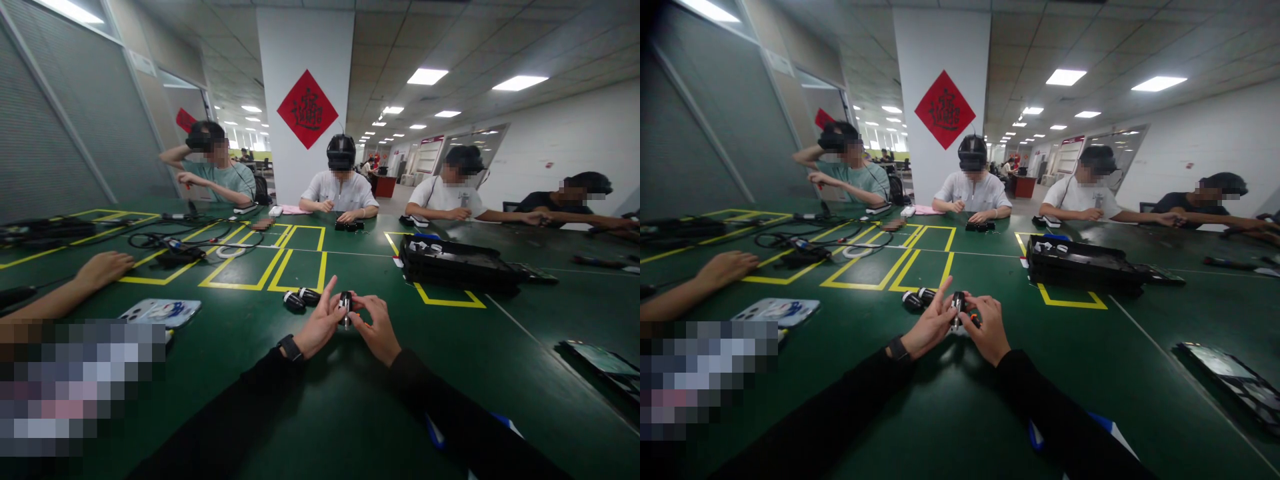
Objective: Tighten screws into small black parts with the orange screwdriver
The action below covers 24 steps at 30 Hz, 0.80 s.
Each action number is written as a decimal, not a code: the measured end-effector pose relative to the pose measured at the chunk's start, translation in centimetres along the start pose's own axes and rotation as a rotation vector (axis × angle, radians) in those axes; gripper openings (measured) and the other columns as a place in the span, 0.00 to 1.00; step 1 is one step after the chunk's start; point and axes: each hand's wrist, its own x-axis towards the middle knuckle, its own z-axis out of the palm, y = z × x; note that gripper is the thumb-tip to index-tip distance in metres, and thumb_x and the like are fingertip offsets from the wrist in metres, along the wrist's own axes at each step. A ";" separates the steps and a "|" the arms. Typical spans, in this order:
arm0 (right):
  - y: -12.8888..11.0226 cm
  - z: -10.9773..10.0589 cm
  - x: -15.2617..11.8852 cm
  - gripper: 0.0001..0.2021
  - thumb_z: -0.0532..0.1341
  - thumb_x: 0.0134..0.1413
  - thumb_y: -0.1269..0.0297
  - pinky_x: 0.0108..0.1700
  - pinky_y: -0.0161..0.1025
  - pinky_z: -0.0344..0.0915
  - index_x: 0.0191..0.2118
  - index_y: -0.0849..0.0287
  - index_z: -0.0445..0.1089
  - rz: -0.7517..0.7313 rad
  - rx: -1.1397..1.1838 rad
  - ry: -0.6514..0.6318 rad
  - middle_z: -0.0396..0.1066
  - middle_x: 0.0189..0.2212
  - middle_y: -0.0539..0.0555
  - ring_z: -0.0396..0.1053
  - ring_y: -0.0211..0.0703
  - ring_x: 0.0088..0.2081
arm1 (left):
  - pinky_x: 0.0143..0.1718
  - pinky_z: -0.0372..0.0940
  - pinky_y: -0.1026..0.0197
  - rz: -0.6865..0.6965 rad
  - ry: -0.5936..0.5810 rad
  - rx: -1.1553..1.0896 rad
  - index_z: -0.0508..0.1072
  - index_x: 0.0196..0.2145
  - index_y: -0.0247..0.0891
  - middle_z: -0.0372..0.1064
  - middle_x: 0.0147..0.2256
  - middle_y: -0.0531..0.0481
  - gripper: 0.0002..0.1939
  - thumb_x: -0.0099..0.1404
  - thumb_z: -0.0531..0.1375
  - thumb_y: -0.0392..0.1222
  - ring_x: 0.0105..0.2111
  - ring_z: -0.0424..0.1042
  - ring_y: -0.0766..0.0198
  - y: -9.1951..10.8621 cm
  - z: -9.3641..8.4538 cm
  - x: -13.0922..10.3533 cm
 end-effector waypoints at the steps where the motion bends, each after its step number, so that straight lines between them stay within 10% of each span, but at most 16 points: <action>1: 0.0 0.0 0.0 0.15 0.56 0.51 0.61 0.47 0.45 0.55 0.45 0.57 0.63 0.019 0.047 0.000 0.68 0.38 0.54 0.62 0.46 0.42 | 0.50 0.57 0.55 0.013 -0.003 0.018 0.34 0.59 0.51 0.56 0.53 0.44 0.40 0.58 0.56 0.42 0.50 0.62 0.61 0.0 0.2 0.0; 9: -1.1 0.3 0.0 0.18 0.56 0.49 0.66 0.44 0.40 0.62 0.48 0.56 0.59 -0.009 0.261 0.111 0.64 0.43 0.55 0.64 0.43 0.43 | 0.58 0.43 0.54 0.060 -0.066 0.298 0.50 0.57 0.44 0.47 0.59 0.47 0.25 0.63 0.47 0.47 0.58 0.46 0.60 0.4 0.4 -0.5; 24: 1.3 -2.3 1.8 0.20 0.57 0.43 0.71 0.44 0.43 0.61 0.47 0.59 0.59 -0.027 -0.089 -0.008 0.63 0.39 0.56 0.63 0.45 0.42 | 0.41 0.61 0.60 0.082 0.037 0.515 0.61 0.47 0.35 0.67 0.37 0.45 0.19 0.59 0.54 0.45 0.37 0.67 0.65 -0.1 -2.4 0.3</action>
